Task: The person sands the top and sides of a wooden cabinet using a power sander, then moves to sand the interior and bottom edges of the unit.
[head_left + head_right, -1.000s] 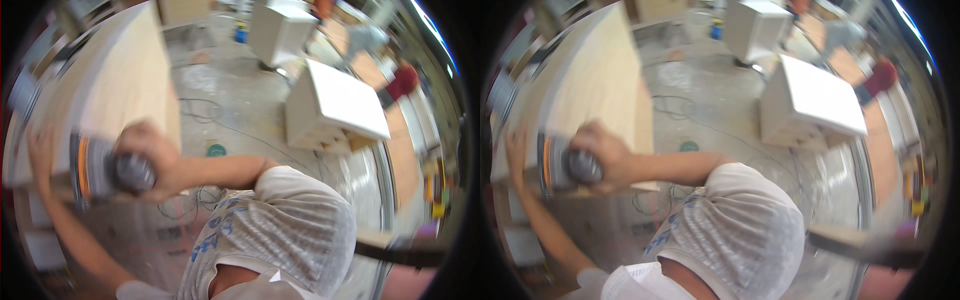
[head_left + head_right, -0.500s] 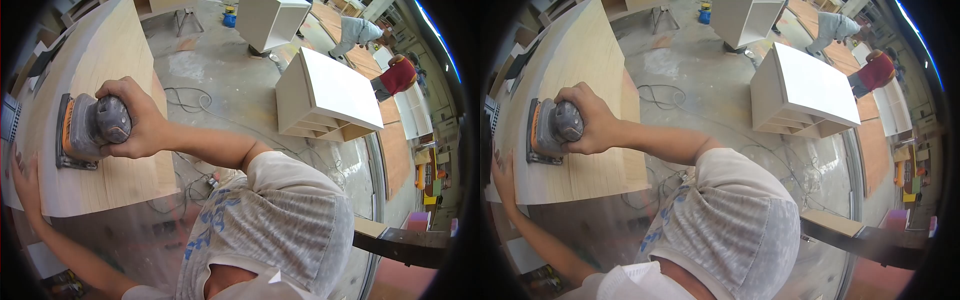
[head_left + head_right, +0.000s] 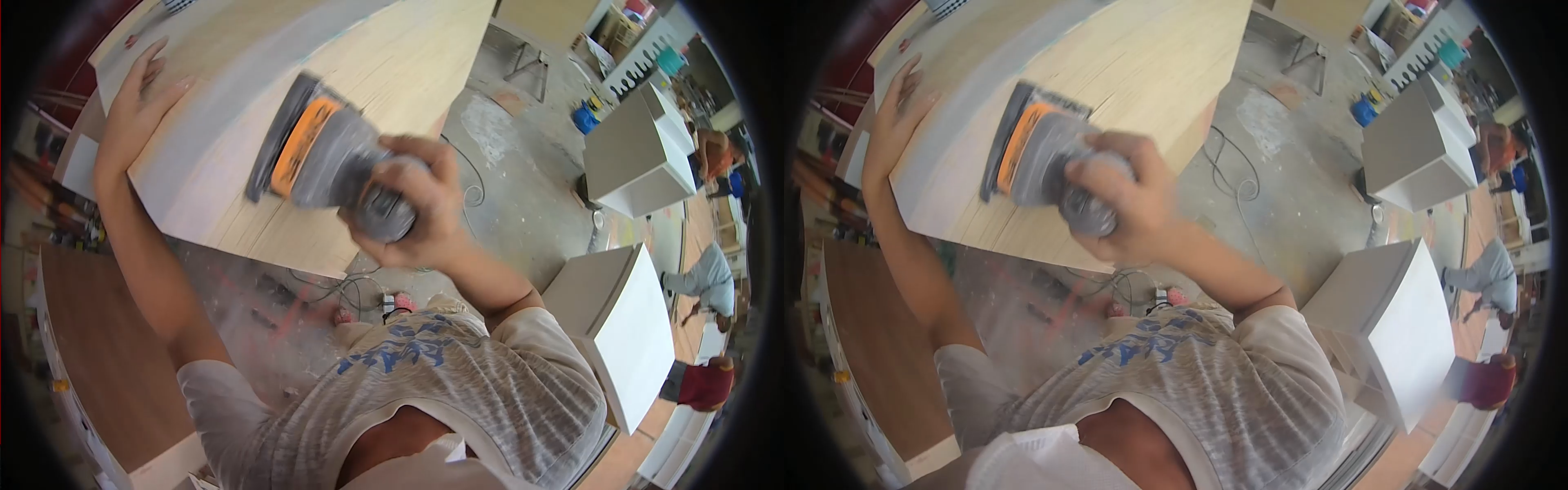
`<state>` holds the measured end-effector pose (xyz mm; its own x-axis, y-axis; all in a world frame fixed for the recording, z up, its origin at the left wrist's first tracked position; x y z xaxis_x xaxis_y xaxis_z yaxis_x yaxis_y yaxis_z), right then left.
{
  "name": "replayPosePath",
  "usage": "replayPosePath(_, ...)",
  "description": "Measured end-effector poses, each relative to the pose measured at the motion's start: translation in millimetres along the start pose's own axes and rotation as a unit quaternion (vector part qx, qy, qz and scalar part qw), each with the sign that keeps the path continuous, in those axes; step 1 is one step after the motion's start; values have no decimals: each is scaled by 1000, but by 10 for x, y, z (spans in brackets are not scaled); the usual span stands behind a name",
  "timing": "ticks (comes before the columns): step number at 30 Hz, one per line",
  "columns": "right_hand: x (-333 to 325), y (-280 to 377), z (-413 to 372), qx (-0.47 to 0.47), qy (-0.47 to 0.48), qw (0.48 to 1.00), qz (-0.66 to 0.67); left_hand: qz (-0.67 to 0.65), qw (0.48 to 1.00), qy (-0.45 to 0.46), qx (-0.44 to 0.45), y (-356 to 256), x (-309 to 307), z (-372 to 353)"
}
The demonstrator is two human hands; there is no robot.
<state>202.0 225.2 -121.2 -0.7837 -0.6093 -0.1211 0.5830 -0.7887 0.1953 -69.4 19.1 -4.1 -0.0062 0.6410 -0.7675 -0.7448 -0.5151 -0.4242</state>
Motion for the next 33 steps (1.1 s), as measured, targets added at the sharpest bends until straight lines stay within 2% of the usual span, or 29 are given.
replayPosePath(2, -88, -170, 139, -14, 6, 1000, -9, 32, 999, 10, 9, -43, 5, -13)
replayPosePath(4, -144, -400, 286, -78, -34, 995, -56, 37, 999, 4, 17, 53, -10, 63)
replayPosePath(8, -262, -734, 471, 70, -97, 987, -110, 41, 999, -17, 29, -69, -40, -29)
replayPosePath(9, -268, -781, 538, 177, -136, 975, -19, 43, 999, -14, 23, -126, -38, -45)
replayPosePath(11, -271, -731, 624, 211, -154, 965, 10, 56, 998, 0, -42, -193, -59, -30)
replayPosePath(12, -270, -732, 666, 240, -173, 955, 36, 58, 997, -6, -42, -172, -67, -24)
replayPosePath(13, -290, -687, 707, 190, -132, 973, -27, 42, 998, 0, -41, -142, -54, -10)
replayPosePath(14, -287, -616, 721, 186, -132, 973, -24, 26, 999, 8, -40, -130, -56, -3)
replayPosePath(16, -186, -378, 708, 59, -70, 989, -113, 42, 998, -11, -37, -293, -53, -59)
replayPosePath(18, -53, -101, 713, -39, -93, 984, -144, 60, 998, -19, -28, -251, -28, -73)
replayPosePath(20, 79, 105, 564, -113, -56, 989, -82, -17, 999, 15, -24, 60, -5, 29)
replayPosePath(22, 188, 327, 381, -66, -44, 997, -18, 0, 1000, 22, -21, 5, -35, 11)
replayPosePath(23, 166, 350, 290, -62, -49, 997, -26, 21, 999, 23, -31, -27, -48, -20)
replayPosePath(25, 178, 336, 162, -68, 16, 997, 24, 9, 999, 32, -27, -60, -55, -21)
replayPosePath(26, 175, 291, 140, -68, 16, 997, 26, -3, 999, 36, -33, -50, -58, -22)
replayPosePath(28, 123, 143, 124, -17, -45, 999, 8, -16, 999, 36, -20, 22, -68, 3)
replayPosePath(29, 38, 23, 133, -77, 6, 996, -46, -31, 999, 41, -6, 68, -75, -9)
replayPosePath(30, -46, -112, 171, -71, 24, 995, -65, -28, 999, 40, -16, 52, -74, -29)
replayPosePath(33, -208, -486, 336, -54, -14, 992, -111, -39, 999, 3, -38, -51, -60, -50)
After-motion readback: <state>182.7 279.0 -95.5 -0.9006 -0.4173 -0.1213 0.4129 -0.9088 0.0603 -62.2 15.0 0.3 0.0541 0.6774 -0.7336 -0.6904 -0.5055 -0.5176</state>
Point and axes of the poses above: each hand's wrist, its own z-axis towards the middle knuckle, its own x-axis out of the palm, y = z × x, the point moved 1 cm from there along z, towards the middle knuckle, and after that the axes turned 5 degrees about -x, right-handed, at the moved point
